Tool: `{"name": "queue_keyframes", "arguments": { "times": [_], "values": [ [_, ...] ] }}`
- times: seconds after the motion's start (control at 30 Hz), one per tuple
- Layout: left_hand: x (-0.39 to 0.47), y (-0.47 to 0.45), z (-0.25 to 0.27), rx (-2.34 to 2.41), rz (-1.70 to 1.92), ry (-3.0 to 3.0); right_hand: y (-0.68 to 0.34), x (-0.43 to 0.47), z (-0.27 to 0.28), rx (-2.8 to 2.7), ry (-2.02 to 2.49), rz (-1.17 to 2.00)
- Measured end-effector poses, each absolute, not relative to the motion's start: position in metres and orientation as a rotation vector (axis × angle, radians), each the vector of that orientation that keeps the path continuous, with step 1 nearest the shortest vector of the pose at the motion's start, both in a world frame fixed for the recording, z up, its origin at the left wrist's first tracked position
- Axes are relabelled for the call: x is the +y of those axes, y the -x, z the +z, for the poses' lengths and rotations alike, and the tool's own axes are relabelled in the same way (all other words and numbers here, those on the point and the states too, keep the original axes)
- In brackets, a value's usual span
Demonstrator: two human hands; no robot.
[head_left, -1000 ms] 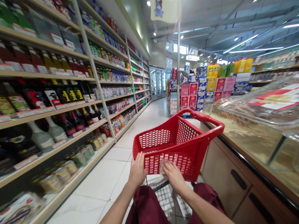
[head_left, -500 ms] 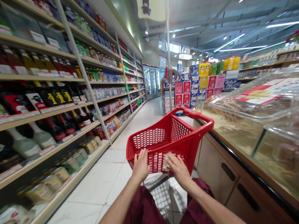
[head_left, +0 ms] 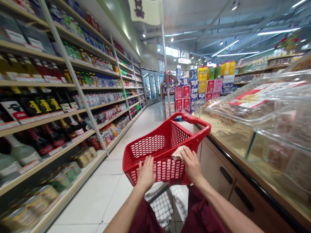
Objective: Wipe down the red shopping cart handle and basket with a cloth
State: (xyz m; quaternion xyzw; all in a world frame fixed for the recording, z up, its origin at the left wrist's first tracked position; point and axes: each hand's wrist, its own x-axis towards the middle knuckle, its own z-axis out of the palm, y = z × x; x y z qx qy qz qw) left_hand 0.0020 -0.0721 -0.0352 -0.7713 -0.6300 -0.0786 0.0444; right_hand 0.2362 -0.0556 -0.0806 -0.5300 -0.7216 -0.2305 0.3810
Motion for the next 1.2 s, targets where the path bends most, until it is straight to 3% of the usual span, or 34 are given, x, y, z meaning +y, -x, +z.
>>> {"name": "queue_keyframes", "arguments": {
  "times": [0.17, 0.4, 0.57, 0.77, 0.97, 1.2],
  "values": [
    [-0.068, -0.013, -0.037, -1.868, -0.231, 2.381, -0.253, -0.055, -0.084, -1.939, 1.455, -0.525],
    [-0.068, -0.015, -0.036, -1.884, -0.227, 2.358, -0.274, -0.046, -0.056, -1.74, 1.346, -0.68],
    [-0.068, -0.012, -0.036, -1.903, -0.215, 2.357, -0.285, -0.051, -0.067, -1.936, 1.373, -0.642],
    [-0.069, -0.009, -0.039, -1.921, -0.246, 2.324, -0.315, -0.038, -0.029, -1.634, 1.49, -0.676],
    [-0.069, -0.006, -0.036, -1.965, -0.203, 2.304, -0.333, -0.034, -0.052, -1.821, 1.592, -0.583],
    [-0.068, 0.007, -0.037, -2.11, -0.107, 2.157, -0.367, 0.0, 0.045, -1.573, 1.485, -0.746]
  ]
}}
